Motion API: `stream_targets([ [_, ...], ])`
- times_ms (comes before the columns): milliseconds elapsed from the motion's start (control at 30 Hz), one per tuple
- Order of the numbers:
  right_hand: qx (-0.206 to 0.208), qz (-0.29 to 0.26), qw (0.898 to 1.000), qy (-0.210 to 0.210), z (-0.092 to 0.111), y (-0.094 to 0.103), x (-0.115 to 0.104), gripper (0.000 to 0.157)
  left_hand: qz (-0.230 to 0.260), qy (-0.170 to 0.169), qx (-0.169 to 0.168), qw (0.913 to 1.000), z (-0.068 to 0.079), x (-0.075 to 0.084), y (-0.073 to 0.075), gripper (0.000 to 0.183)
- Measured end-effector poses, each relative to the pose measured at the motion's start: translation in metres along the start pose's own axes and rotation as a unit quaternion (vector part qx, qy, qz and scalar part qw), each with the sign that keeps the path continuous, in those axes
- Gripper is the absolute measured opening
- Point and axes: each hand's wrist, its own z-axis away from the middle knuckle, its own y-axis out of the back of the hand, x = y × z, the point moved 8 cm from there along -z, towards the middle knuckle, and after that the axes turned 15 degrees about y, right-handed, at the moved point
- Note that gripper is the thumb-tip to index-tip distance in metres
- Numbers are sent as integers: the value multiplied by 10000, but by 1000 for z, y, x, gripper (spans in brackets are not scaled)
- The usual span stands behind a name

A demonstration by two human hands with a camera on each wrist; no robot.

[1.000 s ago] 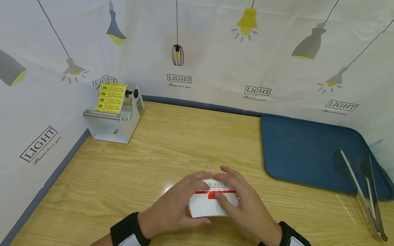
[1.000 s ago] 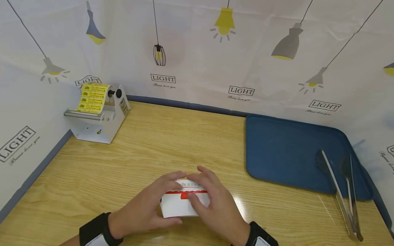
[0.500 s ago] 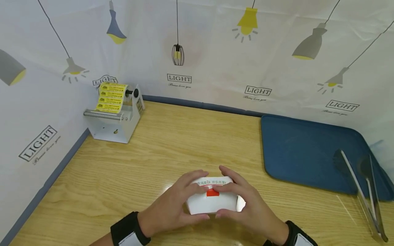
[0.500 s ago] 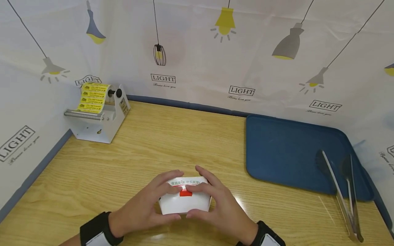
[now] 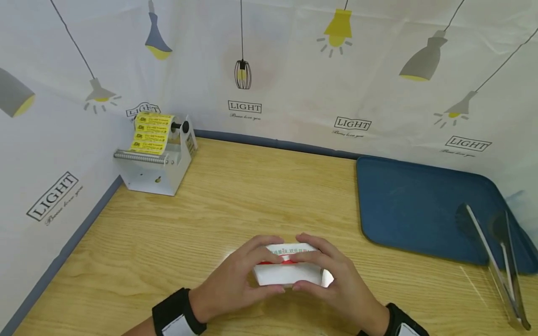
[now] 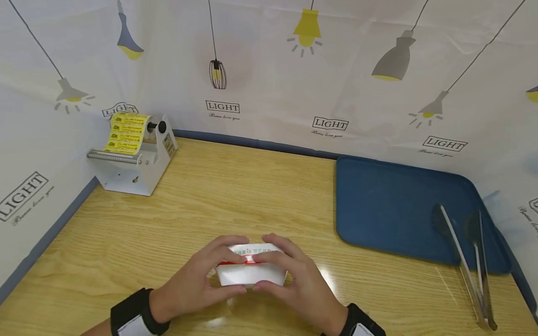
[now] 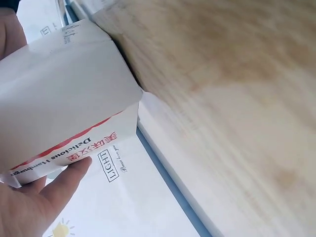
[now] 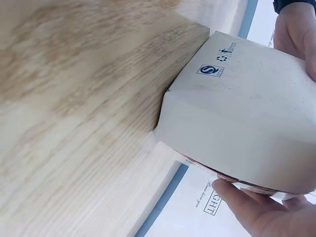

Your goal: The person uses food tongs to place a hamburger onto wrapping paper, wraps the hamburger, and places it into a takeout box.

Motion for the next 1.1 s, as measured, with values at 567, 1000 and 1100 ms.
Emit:
stream_targets([
  [567,323,557,9947,800,1,6,-11,54,-154,1,-5,9999,1,-1,0,50],
  [1000,650,1035,9817,1460,-5,10,-23,45,-410,-252,278,9985,2,2,2,42],
  [1100,433,1067,9863,1182,-6,10,-21,61,-456,-193,242,9985,2,1,2,45],
])
